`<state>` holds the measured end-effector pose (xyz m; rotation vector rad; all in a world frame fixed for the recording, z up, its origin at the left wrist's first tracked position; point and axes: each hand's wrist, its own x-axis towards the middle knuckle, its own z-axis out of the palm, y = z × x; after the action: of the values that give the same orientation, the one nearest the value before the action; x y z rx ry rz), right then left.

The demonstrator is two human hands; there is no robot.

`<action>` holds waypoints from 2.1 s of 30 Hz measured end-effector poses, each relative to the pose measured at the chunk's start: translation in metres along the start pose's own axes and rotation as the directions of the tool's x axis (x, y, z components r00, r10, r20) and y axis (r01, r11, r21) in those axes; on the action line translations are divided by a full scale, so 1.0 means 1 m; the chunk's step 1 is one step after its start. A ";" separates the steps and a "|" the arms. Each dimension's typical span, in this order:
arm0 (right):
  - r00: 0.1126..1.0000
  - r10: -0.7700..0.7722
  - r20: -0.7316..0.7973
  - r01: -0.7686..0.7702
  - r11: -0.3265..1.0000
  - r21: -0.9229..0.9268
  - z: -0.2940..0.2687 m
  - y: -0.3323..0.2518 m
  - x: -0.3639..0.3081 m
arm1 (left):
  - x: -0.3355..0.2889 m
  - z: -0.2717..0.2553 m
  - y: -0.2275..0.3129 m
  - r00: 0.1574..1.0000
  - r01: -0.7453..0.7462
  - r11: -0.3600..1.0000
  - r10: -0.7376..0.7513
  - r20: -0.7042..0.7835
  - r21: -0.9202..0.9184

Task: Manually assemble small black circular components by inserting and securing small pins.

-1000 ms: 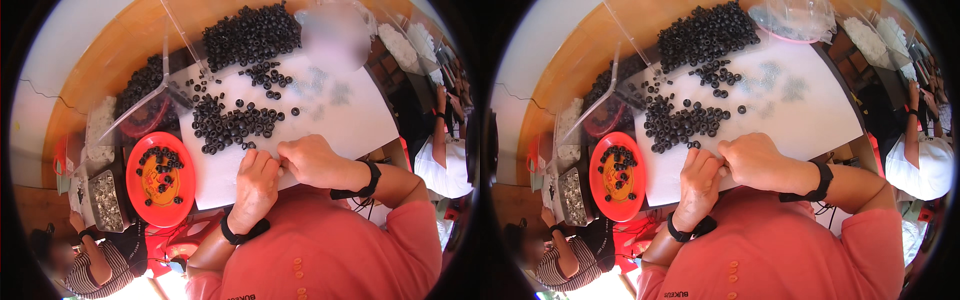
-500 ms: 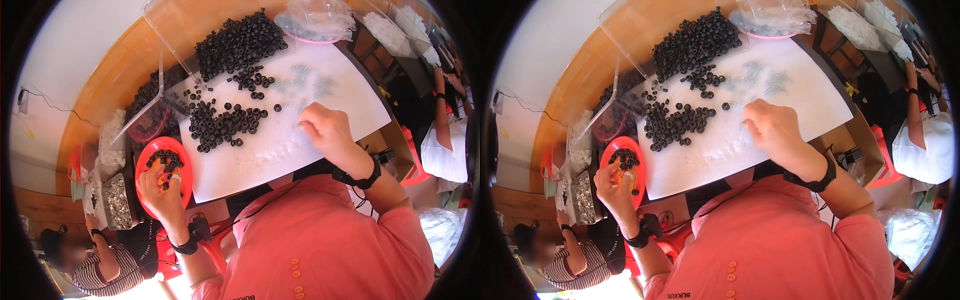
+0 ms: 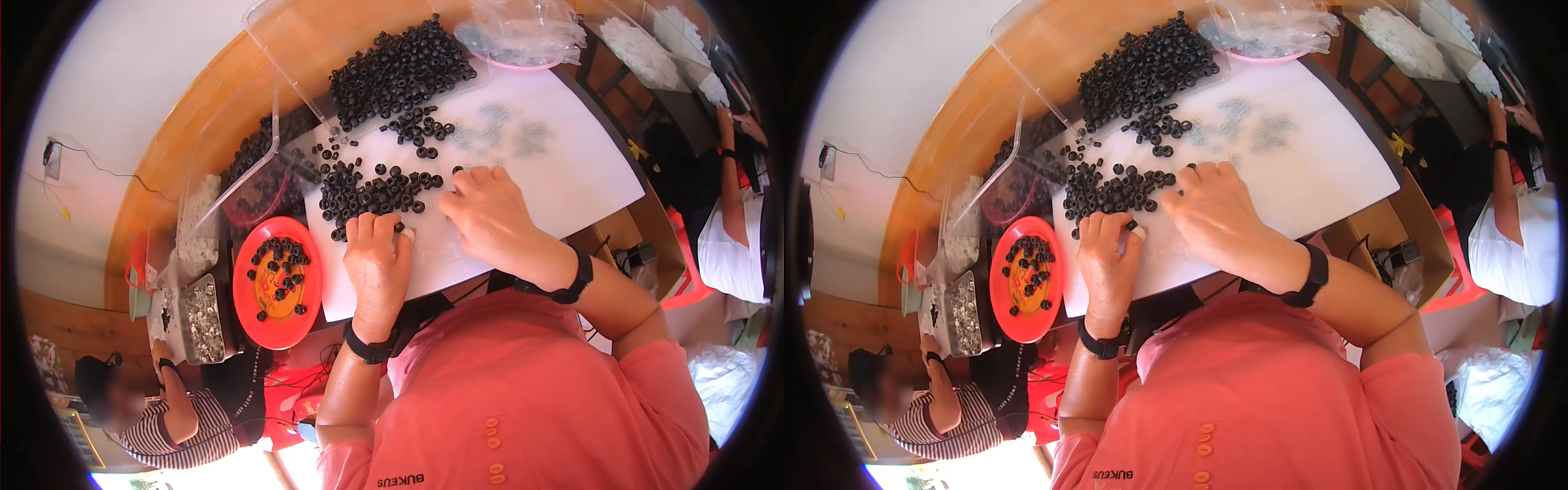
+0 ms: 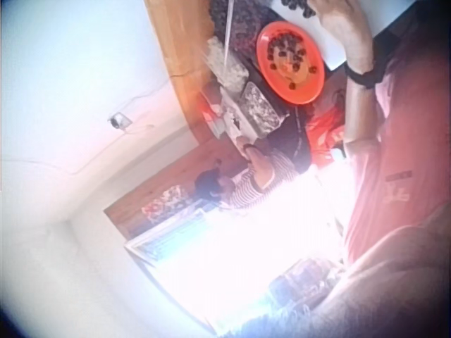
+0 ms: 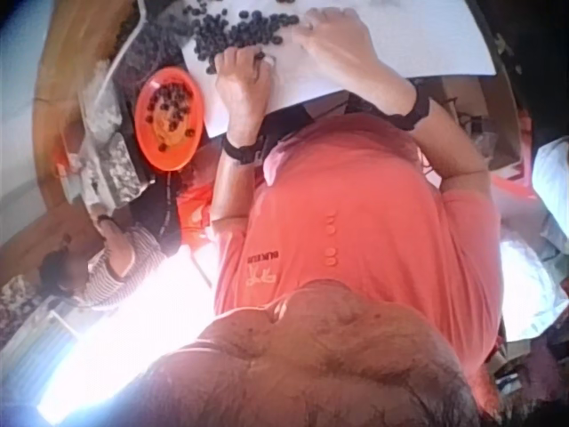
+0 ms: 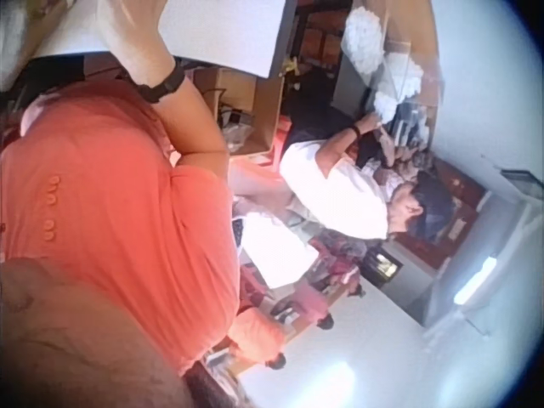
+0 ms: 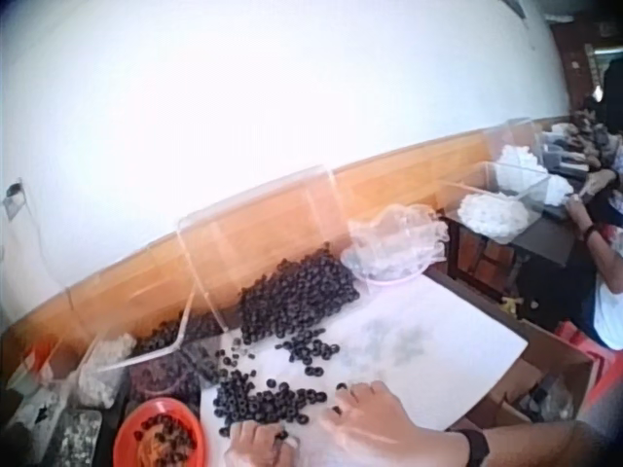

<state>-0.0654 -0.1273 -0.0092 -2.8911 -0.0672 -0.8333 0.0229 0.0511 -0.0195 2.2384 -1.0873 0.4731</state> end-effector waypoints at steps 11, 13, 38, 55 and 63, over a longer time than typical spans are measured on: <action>0.999 0.036 0.007 -0.035 0.998 -0.058 0.010 -0.008 0.014 | -0.003 0.002 -0.006 0.995 -0.079 0.997 0.078 -0.060 -0.015; 1.000 0.025 0.009 -0.024 0.997 -0.070 0.011 -0.009 0.015 | -0.008 -0.002 -0.008 0.995 -0.087 0.996 0.086 -0.059 -0.018; 0.981 -0.110 0.162 0.131 0.983 -0.127 0.009 -0.013 0.029 | -0.036 -0.036 -0.013 0.888 0.450 0.425 -0.303 0.345 -0.785; 0.994 -0.098 0.047 0.046 0.768 0.639 -0.009 -0.031 0.027 | -0.036 -0.019 -0.008 0.837 0.516 0.191 -0.321 0.444 -0.835; 0.982 -0.190 0.013 0.143 0.783 0.606 -0.008 -0.043 0.032 | -0.039 -0.018 -0.010 0.831 0.515 0.144 -0.327 0.451 -0.845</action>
<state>-0.0461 -0.0860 0.0190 -2.3188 -0.5096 -0.5828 0.0063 0.0905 -0.0308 1.2841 -0.4409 -0.5678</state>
